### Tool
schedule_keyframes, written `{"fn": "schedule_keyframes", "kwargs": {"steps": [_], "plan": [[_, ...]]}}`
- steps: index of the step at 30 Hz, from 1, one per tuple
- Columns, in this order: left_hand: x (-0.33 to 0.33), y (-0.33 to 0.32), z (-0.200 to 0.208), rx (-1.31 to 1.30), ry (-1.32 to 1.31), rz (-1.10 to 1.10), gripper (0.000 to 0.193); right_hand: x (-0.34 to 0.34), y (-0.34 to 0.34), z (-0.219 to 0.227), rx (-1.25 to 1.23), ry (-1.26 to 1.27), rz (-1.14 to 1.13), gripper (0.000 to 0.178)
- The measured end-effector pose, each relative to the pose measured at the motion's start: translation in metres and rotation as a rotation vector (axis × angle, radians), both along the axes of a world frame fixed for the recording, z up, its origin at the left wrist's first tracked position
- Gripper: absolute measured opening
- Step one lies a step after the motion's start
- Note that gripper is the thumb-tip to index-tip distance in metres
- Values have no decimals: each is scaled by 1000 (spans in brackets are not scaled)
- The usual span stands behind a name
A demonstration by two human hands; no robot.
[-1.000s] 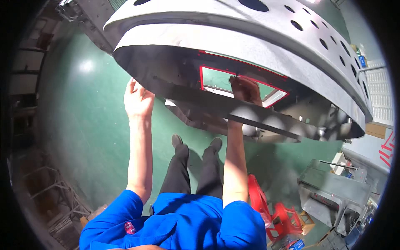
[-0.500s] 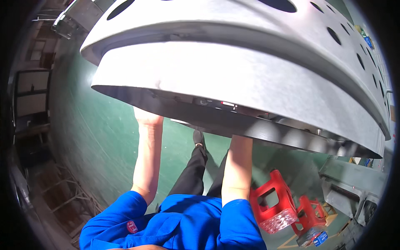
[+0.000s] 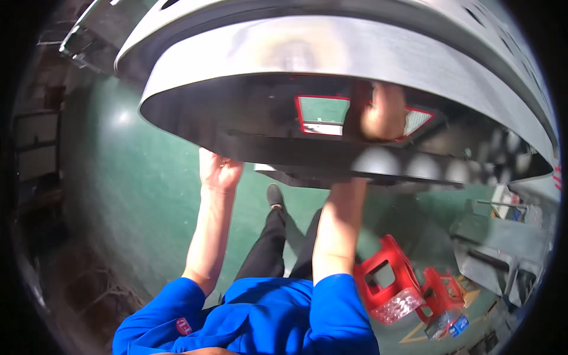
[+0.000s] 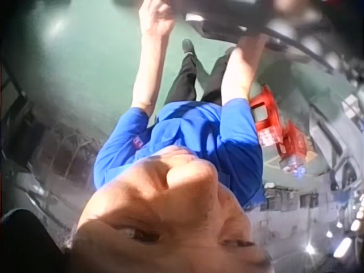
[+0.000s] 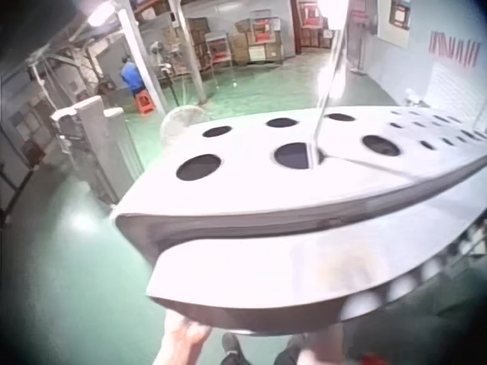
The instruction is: Manually assembling small metal components and placing them into larger housings.
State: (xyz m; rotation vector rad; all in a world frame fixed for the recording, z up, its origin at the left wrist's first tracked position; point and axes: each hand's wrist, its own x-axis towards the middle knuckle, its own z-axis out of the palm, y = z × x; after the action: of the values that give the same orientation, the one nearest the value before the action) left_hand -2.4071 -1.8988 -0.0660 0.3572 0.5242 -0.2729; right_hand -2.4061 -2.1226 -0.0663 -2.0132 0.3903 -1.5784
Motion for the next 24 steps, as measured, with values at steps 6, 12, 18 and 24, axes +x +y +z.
{"fn": "schedule_keyframes", "kwargs": {"steps": [6,12,18,24], "plan": [[-9,-7,-4,52,-107,-107,16,-1,2,12,-58,54,57,17],[-19,-14,-10,38,-172,-95,17,7,-2,22,-65,85,72,17],[-35,-25,-4,-48,-306,-117,20,15,-3,15,197,-27,191,15],[-50,-26,-10,-35,-398,-95,17,7,0,19,144,-35,216,17]]}}
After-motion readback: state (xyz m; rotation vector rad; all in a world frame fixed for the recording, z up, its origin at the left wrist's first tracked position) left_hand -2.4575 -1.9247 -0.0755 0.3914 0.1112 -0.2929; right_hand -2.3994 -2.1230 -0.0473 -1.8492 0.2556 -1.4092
